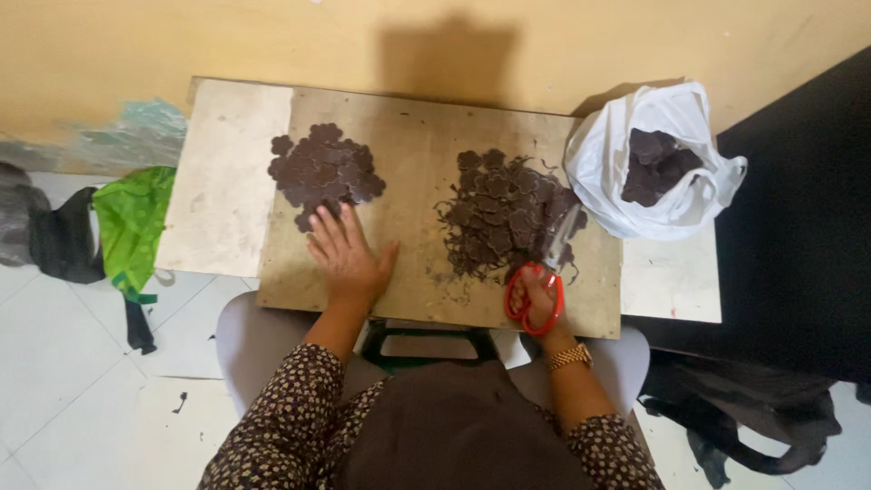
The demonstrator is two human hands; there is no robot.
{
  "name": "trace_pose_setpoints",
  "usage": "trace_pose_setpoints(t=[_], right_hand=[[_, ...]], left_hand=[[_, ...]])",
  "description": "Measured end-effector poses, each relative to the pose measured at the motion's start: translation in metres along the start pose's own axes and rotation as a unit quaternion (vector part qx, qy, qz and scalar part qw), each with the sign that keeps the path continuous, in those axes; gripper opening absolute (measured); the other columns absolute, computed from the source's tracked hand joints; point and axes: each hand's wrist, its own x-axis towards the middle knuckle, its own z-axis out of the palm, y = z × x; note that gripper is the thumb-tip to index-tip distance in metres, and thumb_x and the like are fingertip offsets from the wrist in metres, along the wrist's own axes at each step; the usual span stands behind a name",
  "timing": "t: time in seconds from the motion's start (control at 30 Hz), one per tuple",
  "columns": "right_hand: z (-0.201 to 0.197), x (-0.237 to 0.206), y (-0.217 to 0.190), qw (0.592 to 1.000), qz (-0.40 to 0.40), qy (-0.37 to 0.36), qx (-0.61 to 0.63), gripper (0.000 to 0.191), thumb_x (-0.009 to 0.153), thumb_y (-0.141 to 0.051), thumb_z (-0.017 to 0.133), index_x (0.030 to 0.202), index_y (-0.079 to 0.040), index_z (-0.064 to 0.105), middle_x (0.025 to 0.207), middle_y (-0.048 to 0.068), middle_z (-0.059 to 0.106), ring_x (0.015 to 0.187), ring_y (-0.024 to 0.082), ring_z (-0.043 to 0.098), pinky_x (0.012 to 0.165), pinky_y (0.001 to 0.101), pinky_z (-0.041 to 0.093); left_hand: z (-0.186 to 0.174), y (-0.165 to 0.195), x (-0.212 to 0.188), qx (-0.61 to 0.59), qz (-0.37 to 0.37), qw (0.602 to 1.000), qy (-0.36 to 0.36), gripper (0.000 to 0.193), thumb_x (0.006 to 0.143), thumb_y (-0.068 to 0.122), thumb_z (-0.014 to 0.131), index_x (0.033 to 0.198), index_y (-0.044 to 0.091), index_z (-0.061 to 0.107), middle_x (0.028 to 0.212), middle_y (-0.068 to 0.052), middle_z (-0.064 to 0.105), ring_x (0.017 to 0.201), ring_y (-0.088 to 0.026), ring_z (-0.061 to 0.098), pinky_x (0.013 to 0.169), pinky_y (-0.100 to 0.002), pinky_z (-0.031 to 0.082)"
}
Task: The person uses red-handled scissors to cut dark brown flower-shaped pieces from a sheet of material on a wooden board. The person holds the material with the left hand and cuts with the right hand, placing finished pieces into a white bag.
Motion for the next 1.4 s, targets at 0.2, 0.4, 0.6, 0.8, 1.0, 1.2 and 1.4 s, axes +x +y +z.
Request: trace_pose_setpoints(t=[0.2,0.4,0.6,0.8,1.0,1.2,1.4], right_hand=[[0.003,-0.004,-0.004,0.992,-0.043,0.005,-0.122,0.035,0.104,-0.027,0.052,0.074,-0.011,0.052,0.060,0.002,0.053,0.051,0.013,0.050,0.049,0.0275,0.041],[-0.009,-0.010,0.009,0.979,-0.107,0.010,-0.172,0.041,0.108,-0.026,0.051,0.071,-0.008,0.054,0.062,0.003,0.057,0.056,0.013,0.051,0.055,0.0279,0.042],[-0.017,-0.012,0.022,0.964,-0.111,0.030,-0.239,0.037,0.105,-0.023,0.054,0.072,-0.007,0.055,0.062,0.003,0.057,0.056,0.012,0.052,0.052,0.0305,0.042],[-0.013,-0.011,0.015,0.972,-0.094,0.020,-0.215,0.035,0.104,-0.023,0.055,0.073,-0.005,0.058,0.062,0.003,0.060,0.056,0.012,0.055,0.052,0.0297,0.045],[-0.009,-0.011,0.011,0.971,-0.107,0.020,-0.215,0.040,0.106,-0.024,0.054,0.070,-0.006,0.056,0.063,0.003,0.059,0.056,0.012,0.055,0.054,0.0297,0.046],[-0.008,-0.012,0.019,0.977,-0.122,0.035,-0.171,0.030,0.104,-0.020,0.052,0.077,-0.009,0.054,0.064,0.003,0.059,0.060,0.012,0.055,0.058,0.0276,0.045],[0.002,-0.010,0.019,0.968,-0.112,0.071,-0.213,0.036,0.107,-0.022,0.049,0.074,-0.007,0.056,0.063,0.004,0.059,0.060,0.013,0.056,0.057,0.0287,0.045]], left_hand=[[0.013,0.057,-0.001,-0.052,0.153,0.987,0.023,0.106,0.093,0.076,0.046,0.162,0.002,0.013,0.166,-0.033,-0.002,0.154,-0.047,-0.003,0.119,-0.067,0.002],[0.027,0.084,-0.003,-0.134,0.273,0.951,0.048,0.096,0.087,0.063,0.063,0.156,0.003,0.034,0.165,-0.028,0.019,0.154,-0.047,0.008,0.122,-0.064,0.007],[0.039,0.082,0.000,-0.128,0.278,0.952,0.025,0.095,0.087,0.061,0.065,0.155,0.003,0.035,0.165,-0.025,0.024,0.153,-0.046,0.014,0.122,-0.061,0.010],[0.039,0.083,0.002,-0.116,0.271,0.955,0.018,0.088,0.087,0.056,0.064,0.151,0.001,0.040,0.163,-0.026,0.028,0.153,-0.045,0.017,0.122,-0.058,0.012],[0.036,0.084,0.002,-0.096,0.254,0.962,-0.014,0.089,0.087,0.056,0.064,0.151,0.001,0.036,0.163,-0.024,0.022,0.153,-0.043,0.010,0.121,-0.057,0.009],[0.031,0.084,-0.002,-0.134,0.263,0.955,-0.003,0.090,0.089,0.056,0.065,0.155,0.006,0.033,0.165,-0.025,0.016,0.154,-0.044,0.007,0.121,-0.062,0.009],[0.028,0.096,0.001,-0.207,0.367,0.907,0.008,0.073,0.090,0.053,0.066,0.153,0.024,0.045,0.167,-0.025,0.017,0.153,-0.045,0.012,0.118,-0.066,0.013]])
